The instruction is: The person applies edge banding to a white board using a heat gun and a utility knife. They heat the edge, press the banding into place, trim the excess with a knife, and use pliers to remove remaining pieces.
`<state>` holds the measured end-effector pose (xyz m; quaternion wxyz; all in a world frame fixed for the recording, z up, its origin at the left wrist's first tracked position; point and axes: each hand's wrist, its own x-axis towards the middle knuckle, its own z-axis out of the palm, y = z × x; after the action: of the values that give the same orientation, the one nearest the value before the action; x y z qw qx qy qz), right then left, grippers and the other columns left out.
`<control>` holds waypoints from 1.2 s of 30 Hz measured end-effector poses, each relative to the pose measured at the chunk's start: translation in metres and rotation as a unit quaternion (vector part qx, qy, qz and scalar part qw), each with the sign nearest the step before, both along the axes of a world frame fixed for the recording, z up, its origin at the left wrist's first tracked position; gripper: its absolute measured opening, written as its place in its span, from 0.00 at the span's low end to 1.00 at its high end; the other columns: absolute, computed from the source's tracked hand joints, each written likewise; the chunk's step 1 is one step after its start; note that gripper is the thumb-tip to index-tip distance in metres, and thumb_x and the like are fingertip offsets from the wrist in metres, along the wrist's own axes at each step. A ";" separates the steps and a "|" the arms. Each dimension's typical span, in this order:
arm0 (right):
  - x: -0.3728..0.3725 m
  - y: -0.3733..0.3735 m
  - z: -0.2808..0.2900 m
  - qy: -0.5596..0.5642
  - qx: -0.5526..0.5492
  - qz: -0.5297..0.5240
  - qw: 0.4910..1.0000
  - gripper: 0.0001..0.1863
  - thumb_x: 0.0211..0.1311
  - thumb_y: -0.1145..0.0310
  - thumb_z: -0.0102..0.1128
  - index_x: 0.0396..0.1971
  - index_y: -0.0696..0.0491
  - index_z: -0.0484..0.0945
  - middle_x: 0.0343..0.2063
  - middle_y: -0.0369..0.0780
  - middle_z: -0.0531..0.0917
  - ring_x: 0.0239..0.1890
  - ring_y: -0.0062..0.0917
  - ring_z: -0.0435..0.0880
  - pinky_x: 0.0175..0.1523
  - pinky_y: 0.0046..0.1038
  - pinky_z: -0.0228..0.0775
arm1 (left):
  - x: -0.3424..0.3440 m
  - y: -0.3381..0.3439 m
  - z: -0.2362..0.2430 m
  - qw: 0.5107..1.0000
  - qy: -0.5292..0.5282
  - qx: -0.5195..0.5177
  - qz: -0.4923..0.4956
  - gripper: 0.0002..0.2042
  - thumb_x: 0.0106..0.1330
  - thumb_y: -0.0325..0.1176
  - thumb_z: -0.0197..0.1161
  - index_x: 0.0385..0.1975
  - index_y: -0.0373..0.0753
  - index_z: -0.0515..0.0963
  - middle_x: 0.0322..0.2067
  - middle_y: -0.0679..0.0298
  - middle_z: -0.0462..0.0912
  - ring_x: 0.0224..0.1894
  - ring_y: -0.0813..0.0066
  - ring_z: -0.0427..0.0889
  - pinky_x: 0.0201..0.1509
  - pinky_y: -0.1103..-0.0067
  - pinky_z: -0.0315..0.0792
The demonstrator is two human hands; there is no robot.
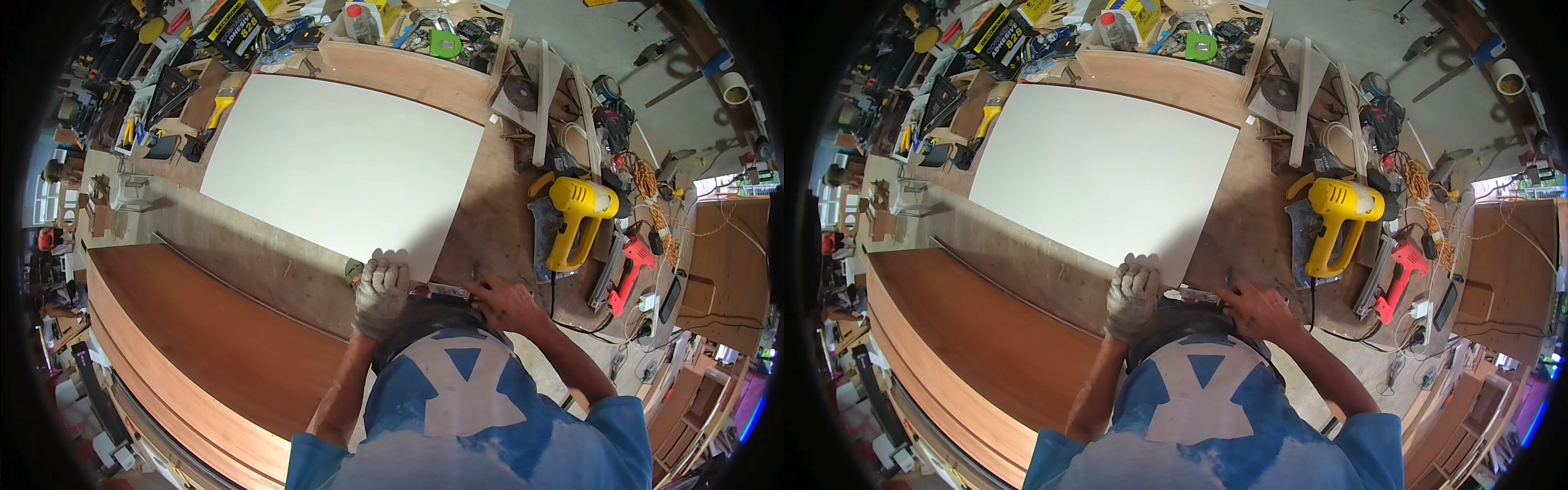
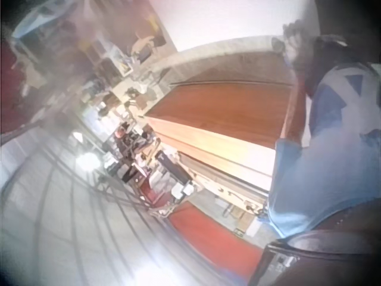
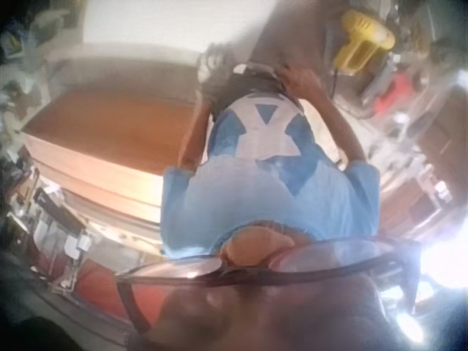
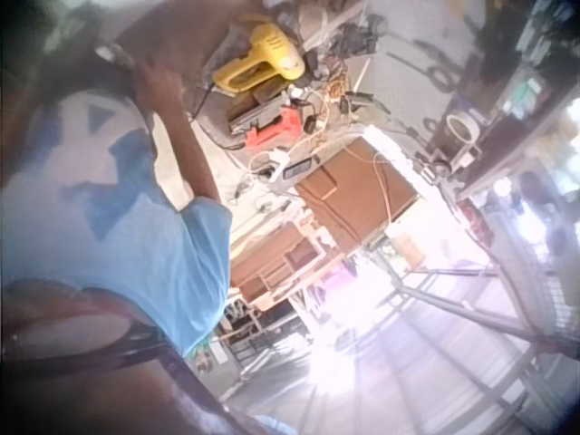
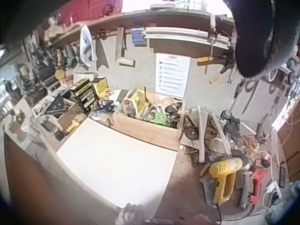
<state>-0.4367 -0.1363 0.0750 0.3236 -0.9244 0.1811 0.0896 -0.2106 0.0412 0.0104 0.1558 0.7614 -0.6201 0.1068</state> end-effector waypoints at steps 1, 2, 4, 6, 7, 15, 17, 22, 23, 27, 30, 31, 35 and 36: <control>0.002 -0.001 -0.001 0.013 -0.001 0.013 1.000 0.26 0.58 0.65 0.65 0.58 0.42 0.74 0.35 0.46 0.75 0.35 0.44 0.82 0.36 0.44 0.74 | 0.000 0.000 -0.002 1.000 -0.014 0.005 -0.007 0.15 0.57 0.37 0.68 0.42 0.40 0.77 0.42 0.62 0.76 0.49 0.62 0.76 0.62 0.60 0.71; 0.005 -0.002 -0.001 0.025 -0.001 0.026 0.999 0.26 0.59 0.65 0.64 0.59 0.42 0.72 0.36 0.47 0.75 0.35 0.45 0.82 0.36 0.45 0.74 | 0.001 0.001 -0.005 1.000 -0.024 0.006 -0.012 0.15 0.57 0.36 0.67 0.42 0.40 0.77 0.42 0.62 0.76 0.49 0.62 0.77 0.62 0.61 0.71; 0.009 0.000 -0.006 0.026 -0.020 0.038 0.999 0.25 0.60 0.65 0.63 0.59 0.43 0.72 0.37 0.47 0.75 0.35 0.45 0.83 0.35 0.44 0.75 | 0.005 0.001 -0.008 0.999 -0.043 0.008 -0.024 0.14 0.56 0.35 0.65 0.42 0.40 0.77 0.40 0.62 0.76 0.47 0.63 0.77 0.61 0.62 0.73; 0.010 0.006 -0.014 0.018 -0.027 0.027 0.999 0.25 0.61 0.64 0.62 0.60 0.43 0.71 0.37 0.47 0.76 0.35 0.44 0.83 0.34 0.43 0.75 | 0.006 -0.002 -0.008 0.996 -0.084 0.020 -0.030 0.13 0.56 0.34 0.63 0.41 0.40 0.77 0.37 0.62 0.76 0.46 0.63 0.78 0.60 0.62 0.74; 0.012 0.010 -0.018 0.008 -0.025 0.012 1.000 0.26 0.61 0.64 0.62 0.61 0.43 0.72 0.37 0.47 0.77 0.35 0.44 0.83 0.33 0.42 0.75 | 0.007 -0.002 -0.007 0.994 -0.104 0.025 -0.034 0.13 0.56 0.34 0.62 0.41 0.41 0.77 0.36 0.62 0.76 0.45 0.63 0.79 0.59 0.63 0.74; 0.027 0.018 -0.030 -0.007 -0.075 -0.007 0.997 0.26 0.64 0.65 0.58 0.63 0.38 0.71 0.37 0.48 0.78 0.32 0.42 0.85 0.31 0.42 0.78 | 0.018 -0.006 -0.004 0.989 -0.081 0.070 -0.105 0.13 0.59 0.39 0.61 0.39 0.38 0.77 0.35 0.59 0.77 0.42 0.62 0.80 0.54 0.64 0.74; 0.021 0.015 -0.029 -0.004 -0.096 -0.017 0.995 0.26 0.63 0.66 0.58 0.63 0.36 0.72 0.37 0.47 0.78 0.32 0.42 0.85 0.32 0.41 0.78 | 0.020 -0.006 -0.005 0.987 -0.084 0.073 -0.114 0.14 0.59 0.39 0.61 0.39 0.37 0.77 0.34 0.58 0.77 0.41 0.62 0.80 0.53 0.64 0.74; -0.001 0.018 -0.032 -0.028 -0.135 -0.059 0.989 0.25 0.62 0.66 0.60 0.61 0.37 0.74 0.38 0.44 0.79 0.31 0.41 0.84 0.31 0.41 0.78 | 0.026 -0.009 -0.003 0.983 -0.083 0.057 -0.156 0.11 0.59 0.36 0.58 0.35 0.35 0.77 0.31 0.56 0.77 0.37 0.61 0.79 0.45 0.65 0.74; 0.001 0.021 -0.030 -0.033 -0.138 -0.069 0.987 0.25 0.62 0.66 0.60 0.60 0.37 0.75 0.38 0.43 0.79 0.31 0.41 0.84 0.30 0.41 0.78 | 0.027 -0.009 -0.001 0.982 -0.089 0.061 -0.156 0.11 0.59 0.37 0.58 0.36 0.36 0.77 0.32 0.57 0.78 0.37 0.61 0.80 0.46 0.65 0.74; 0.006 0.043 -0.016 -0.007 -0.150 -0.105 0.983 0.26 0.60 0.66 0.65 0.60 0.41 0.76 0.36 0.42 0.80 0.29 0.38 0.84 0.28 0.39 0.77 | 0.024 -0.007 -0.011 0.982 -0.093 0.086 -0.143 0.12 0.59 0.38 0.59 0.37 0.37 0.78 0.33 0.58 0.79 0.38 0.62 0.80 0.49 0.66 0.73; 0.006 0.057 -0.012 0.001 -0.130 -0.102 0.986 0.26 0.59 0.66 0.65 0.60 0.41 0.76 0.36 0.41 0.80 0.29 0.38 0.83 0.28 0.38 0.77 | 0.026 -0.008 -0.008 0.982 -0.117 0.049 -0.143 0.11 0.59 0.38 0.59 0.36 0.38 0.78 0.32 0.58 0.78 0.37 0.62 0.80 0.49 0.66 0.73; 0.010 0.061 -0.013 0.000 -0.124 -0.104 0.987 0.26 0.60 0.66 0.64 0.60 0.40 0.75 0.37 0.41 0.80 0.30 0.38 0.83 0.28 0.39 0.77 | 0.025 -0.009 -0.005 0.980 -0.131 0.026 -0.145 0.11 0.58 0.38 0.60 0.35 0.38 0.78 0.31 0.59 0.78 0.36 0.62 0.80 0.48 0.67 0.73; 0.027 0.055 -0.032 -0.042 -0.142 -0.088 0.985 0.25 0.61 0.66 0.62 0.60 0.38 0.75 0.35 0.41 0.80 0.30 0.37 0.83 0.28 0.39 0.76 | 0.026 -0.011 -0.006 0.981 -0.109 0.049 -0.155 0.11 0.58 0.39 0.60 0.34 0.38 0.78 0.30 0.59 0.78 0.35 0.62 0.80 0.48 0.67 0.73; 0.026 0.051 -0.035 -0.042 -0.145 -0.081 0.985 0.25 0.61 0.66 0.62 0.60 0.38 0.75 0.35 0.41 0.80 0.30 0.37 0.83 0.28 0.38 0.76 | 0.026 -0.010 -0.006 0.980 -0.108 0.054 -0.155 0.11 0.58 0.39 0.60 0.34 0.38 0.78 0.30 0.59 0.78 0.35 0.62 0.80 0.48 0.67 0.73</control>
<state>-0.4108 -0.0858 0.0404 0.1996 -0.9468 0.2525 -0.0027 -0.1850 0.0308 0.0043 0.0611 0.6473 -0.7488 0.1288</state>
